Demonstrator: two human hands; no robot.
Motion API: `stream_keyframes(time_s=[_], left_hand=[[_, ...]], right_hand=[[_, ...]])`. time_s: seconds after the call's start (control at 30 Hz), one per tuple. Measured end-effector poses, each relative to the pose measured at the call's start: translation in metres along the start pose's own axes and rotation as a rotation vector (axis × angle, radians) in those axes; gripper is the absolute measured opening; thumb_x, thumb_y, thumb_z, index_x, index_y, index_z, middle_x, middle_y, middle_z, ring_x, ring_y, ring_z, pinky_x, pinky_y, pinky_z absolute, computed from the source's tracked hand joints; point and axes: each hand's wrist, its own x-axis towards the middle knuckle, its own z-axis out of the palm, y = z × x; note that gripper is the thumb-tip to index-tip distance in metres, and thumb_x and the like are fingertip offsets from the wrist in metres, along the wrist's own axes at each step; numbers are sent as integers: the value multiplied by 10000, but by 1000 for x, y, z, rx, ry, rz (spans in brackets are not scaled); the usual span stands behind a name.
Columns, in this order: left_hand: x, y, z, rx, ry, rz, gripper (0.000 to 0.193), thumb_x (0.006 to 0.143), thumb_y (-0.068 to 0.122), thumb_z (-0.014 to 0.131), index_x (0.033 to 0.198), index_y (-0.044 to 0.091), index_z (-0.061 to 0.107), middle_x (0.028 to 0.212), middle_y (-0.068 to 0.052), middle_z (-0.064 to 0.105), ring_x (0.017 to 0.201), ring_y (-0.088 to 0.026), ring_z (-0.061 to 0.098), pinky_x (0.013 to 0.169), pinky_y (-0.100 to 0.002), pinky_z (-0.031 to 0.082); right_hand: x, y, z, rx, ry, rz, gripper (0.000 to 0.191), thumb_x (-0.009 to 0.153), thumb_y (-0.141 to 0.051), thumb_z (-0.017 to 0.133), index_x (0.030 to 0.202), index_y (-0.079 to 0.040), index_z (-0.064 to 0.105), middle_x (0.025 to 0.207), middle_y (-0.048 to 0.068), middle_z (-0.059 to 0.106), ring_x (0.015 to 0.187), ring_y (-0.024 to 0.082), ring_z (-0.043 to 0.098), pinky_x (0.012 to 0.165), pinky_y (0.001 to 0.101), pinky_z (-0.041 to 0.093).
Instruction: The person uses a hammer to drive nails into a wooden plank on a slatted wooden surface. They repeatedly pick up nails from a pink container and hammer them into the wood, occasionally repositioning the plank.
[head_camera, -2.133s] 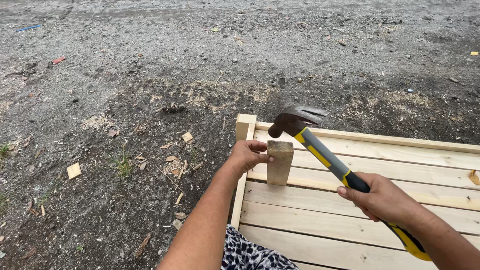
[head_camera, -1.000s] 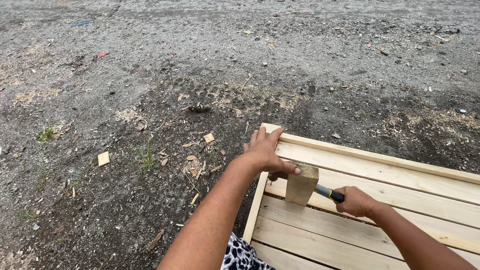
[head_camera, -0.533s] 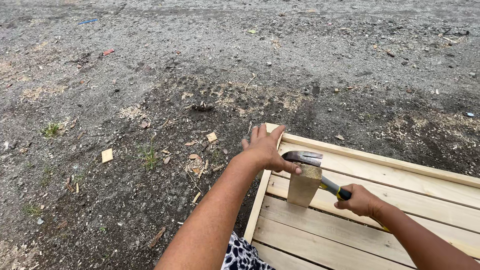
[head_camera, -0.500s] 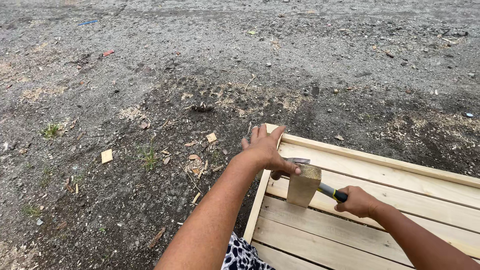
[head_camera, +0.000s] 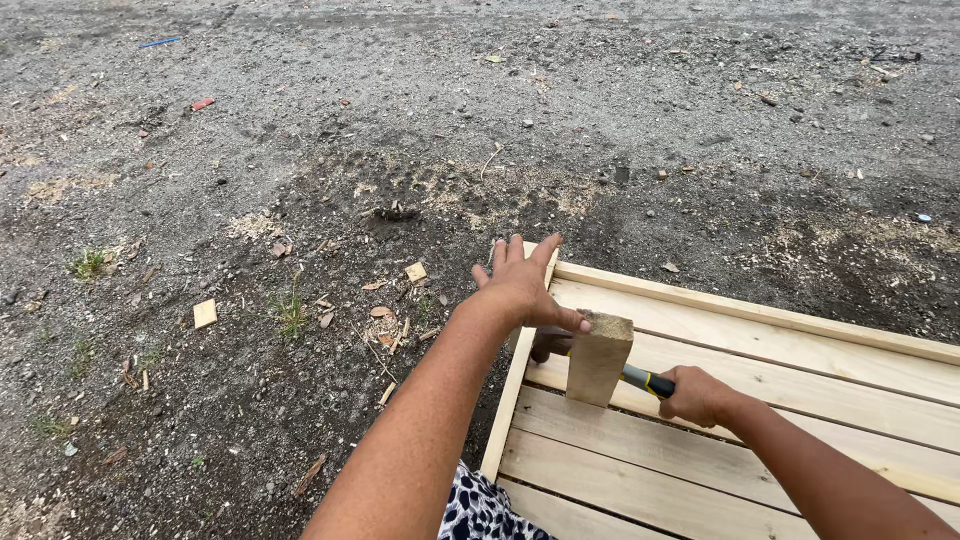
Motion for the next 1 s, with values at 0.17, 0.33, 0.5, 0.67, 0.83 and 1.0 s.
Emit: stream_keyframes(time_s=[0.17,0.33,0.5,0.67,0.83,1.0], left_hand=[[-2,-1,-3,6,17,-1,1483,427,649,955,1639,374,148,1702,-221,40,1584,-402,-75,1207,-711,3],[-2,3,0,3,0,-22,1459,454,642,958,1632,379,139,1709,-204,13,1583,-401,-94,1207,-709,4],[-4,5,1,8,-6,-24,1462,474,643,944,1642,379,104,1709,-214,1,1578,-402,-82,1208,-712,-17],[-3,2,0,-32,2,-38,1456,472,629,935,1643,377,108,1707,-213,15,1583,-390,-82,1202,-718,-14],[-4,4,-2,-37,-16,-58,1444,467,597,948,1643,377,139,1709,-217,25,1588,-387,-72,1213,-708,2],[-5,7,-4,-22,17,-39,1434,495,623,942,1639,364,116,1707,-209,-2,1583,-382,-85,1212,-703,-12]], right_hand=[[1,2,-16,125,29,-70,213,787,-88,795,764,-51,587,575,42,494,436,164,418,424,363,347],[-4,10,-16,343,5,-168,202,768,-45,775,739,-7,578,530,90,518,393,199,455,392,387,390],[-5,-2,1,29,-26,32,117,806,-42,719,816,-92,614,580,31,515,424,163,446,420,365,381],[-9,5,-11,179,25,-99,182,788,-64,768,776,-24,590,564,43,500,417,157,419,403,350,358],[-10,7,0,230,12,-128,181,781,-39,762,810,-37,584,586,50,557,440,160,483,414,343,411],[-7,0,6,16,43,16,111,789,-47,734,852,-65,644,615,43,522,470,157,429,443,361,362]])
